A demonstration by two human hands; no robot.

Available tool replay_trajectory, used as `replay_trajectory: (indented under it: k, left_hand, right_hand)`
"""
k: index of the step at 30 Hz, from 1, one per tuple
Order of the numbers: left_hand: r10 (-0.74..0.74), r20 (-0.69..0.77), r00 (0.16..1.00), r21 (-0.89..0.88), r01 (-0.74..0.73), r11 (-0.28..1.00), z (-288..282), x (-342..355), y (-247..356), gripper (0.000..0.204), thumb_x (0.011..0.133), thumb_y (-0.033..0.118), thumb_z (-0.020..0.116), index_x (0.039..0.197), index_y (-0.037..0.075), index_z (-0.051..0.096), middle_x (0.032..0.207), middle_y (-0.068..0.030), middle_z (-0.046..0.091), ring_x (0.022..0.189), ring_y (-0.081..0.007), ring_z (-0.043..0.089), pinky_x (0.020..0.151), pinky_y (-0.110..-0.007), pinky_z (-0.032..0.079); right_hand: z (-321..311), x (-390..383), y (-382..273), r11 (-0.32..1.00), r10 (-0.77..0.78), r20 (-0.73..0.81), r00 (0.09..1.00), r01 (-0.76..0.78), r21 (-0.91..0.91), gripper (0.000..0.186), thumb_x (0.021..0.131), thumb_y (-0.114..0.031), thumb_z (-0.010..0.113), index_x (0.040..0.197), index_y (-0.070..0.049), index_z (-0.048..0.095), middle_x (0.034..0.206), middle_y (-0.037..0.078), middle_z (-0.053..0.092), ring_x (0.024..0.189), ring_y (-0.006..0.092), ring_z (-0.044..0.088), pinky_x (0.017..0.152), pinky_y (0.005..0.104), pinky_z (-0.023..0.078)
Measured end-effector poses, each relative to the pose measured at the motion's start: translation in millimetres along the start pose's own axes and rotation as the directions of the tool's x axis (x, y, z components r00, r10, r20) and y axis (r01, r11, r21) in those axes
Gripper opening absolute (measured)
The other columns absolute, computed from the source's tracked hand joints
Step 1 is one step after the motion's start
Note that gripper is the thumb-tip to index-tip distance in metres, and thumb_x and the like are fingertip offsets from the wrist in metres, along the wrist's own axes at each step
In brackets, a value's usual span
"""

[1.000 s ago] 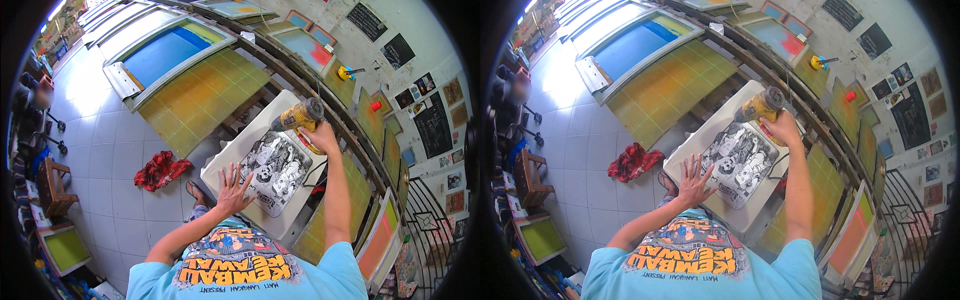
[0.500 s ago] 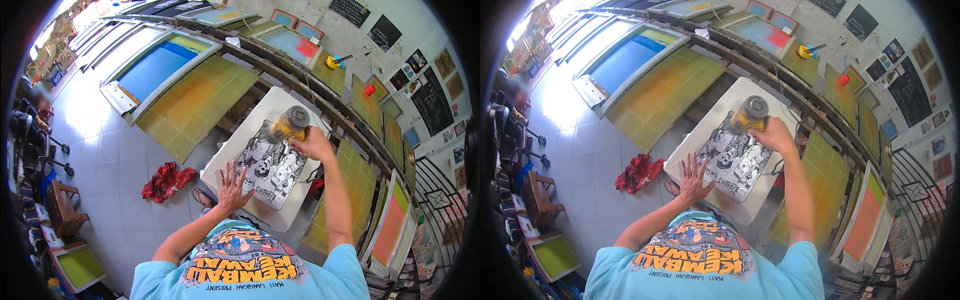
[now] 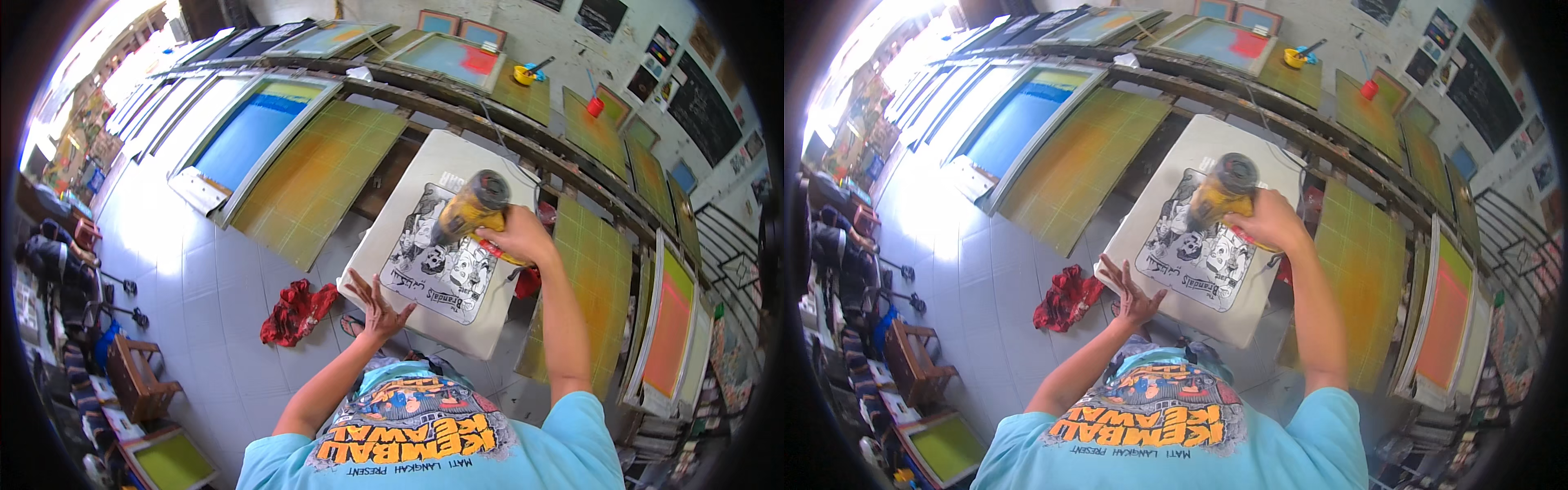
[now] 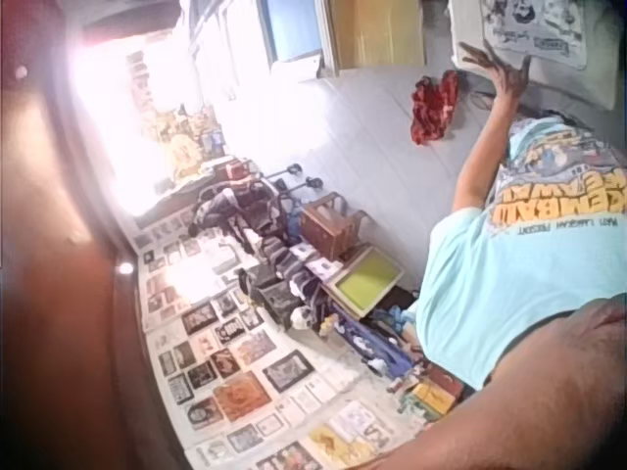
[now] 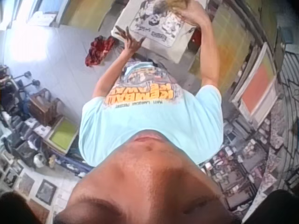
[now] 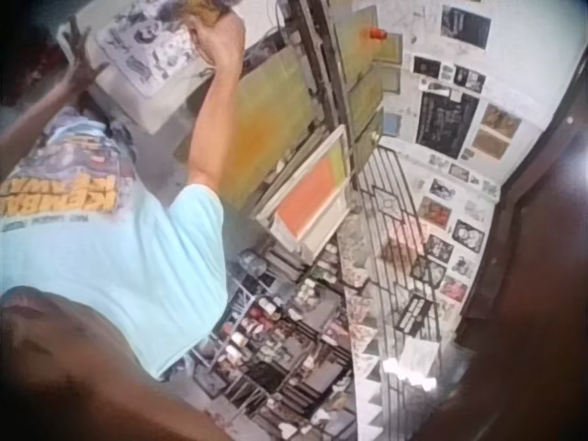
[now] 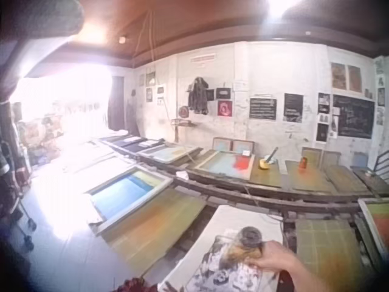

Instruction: The person uses a heat gun to dry a white t-shirt on a printing table. They then pick up a screen printing frame, place it on the table, and use a squeegee to pull ink across the mesh. After removing the frame, they use the heat gun again to dry the printed design on the shirt.

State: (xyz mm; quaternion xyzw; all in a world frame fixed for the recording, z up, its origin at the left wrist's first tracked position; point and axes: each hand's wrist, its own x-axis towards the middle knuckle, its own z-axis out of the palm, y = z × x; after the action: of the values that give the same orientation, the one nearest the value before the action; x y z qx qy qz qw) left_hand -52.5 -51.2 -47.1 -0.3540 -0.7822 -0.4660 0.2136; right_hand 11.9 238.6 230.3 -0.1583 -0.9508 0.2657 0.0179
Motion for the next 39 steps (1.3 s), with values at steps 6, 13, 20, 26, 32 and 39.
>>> replay_trajectory:
  k: [6,13,20,26,32,39]
  left_hand:
    - [-0.095,0.157,0.983,-0.05,0.104,0.993,-12,30,43,0.103,0.084,0.029,0.087,0.166,0.017,0.025,0.172,-0.035,-0.008,0.161,-0.0507,-0.011,0.122,-0.072,-0.008]
    - [-0.074,0.65,0.757,-0.392,0.416,0.82,6,45,154,0.032,0.098,0.025,0.076,0.119,0.002,0.074,0.114,-0.0165,0.077,0.097,-0.0282,0.075,0.088,-0.039,0.059]
    - [-0.14,0.988,0.072,-0.068,0.997,0.031,36,43,245,0.071,0.107,0.057,0.054,0.154,0.007,0.039,0.14,-0.0164,0.064,0.123,-0.0269,0.065,0.101,-0.043,0.054]
    - [0.061,0.965,0.256,-0.228,0.927,-0.298,60,87,231,0.045,0.114,0.043,0.044,0.144,0.009,0.045,0.134,-0.0114,0.066,0.121,-0.0263,0.064,0.102,-0.044,0.053]
    - [-0.113,0.912,0.394,-0.387,0.919,0.077,84,119,272,0.042,0.11,0.028,0.061,0.145,0.007,0.054,0.103,-0.006,0.074,0.09,-0.0178,0.073,0.076,-0.031,0.057]
    - [0.144,0.795,0.589,-0.547,0.592,0.592,186,163,363,0.047,0.109,0.02,0.053,0.147,-0.007,0.051,0.095,-0.0099,0.075,0.073,-0.0146,0.072,0.065,-0.026,0.054]
  right_hand:
    - [-34,-135,69,0.836,0.313,-0.107,0.944,-0.22,0.503,0.036,0.097,-0.021,0.078,0.121,0.004,0.065,0.095,0.01,0.073,0.071,0.0143,0.069,0.058,0.0317,0.055]
    - [-16,-257,43,0.474,0.796,-0.469,0.384,0.087,0.876,0.032,0.103,-0.022,0.073,0.124,-0.001,0.063,0.103,0.012,0.075,0.067,0.0151,0.065,0.058,0.0298,0.053]
    - [40,-317,35,0.159,0.899,-0.354,0.258,0.561,0.812,0.024,0.099,-0.013,0.072,0.119,-0.004,0.063,0.102,0.009,0.072,0.071,0.0143,0.063,0.061,0.0276,0.053]
    - [83,-344,80,-0.281,0.807,-0.101,0.582,0.53,0.8,0.023,0.088,-0.016,0.067,0.105,-0.002,0.06,0.088,0.008,0.061,0.072,0.0187,0.063,0.062,0.027,0.061]
    - [122,-339,172,-0.488,0.667,-0.083,0.741,0.518,0.703,0.024,0.087,-0.019,0.066,0.102,-0.001,0.059,0.092,0.011,0.063,0.075,0.0192,0.066,0.064,0.0297,0.063]
    - [83,-307,299,-0.811,0.394,-0.118,0.912,0.405,0.422,0.027,0.099,-0.03,0.063,0.099,-0.003,0.059,0.082,-0.002,0.042,0.063,0.0101,0.044,0.055,0.0251,0.043]
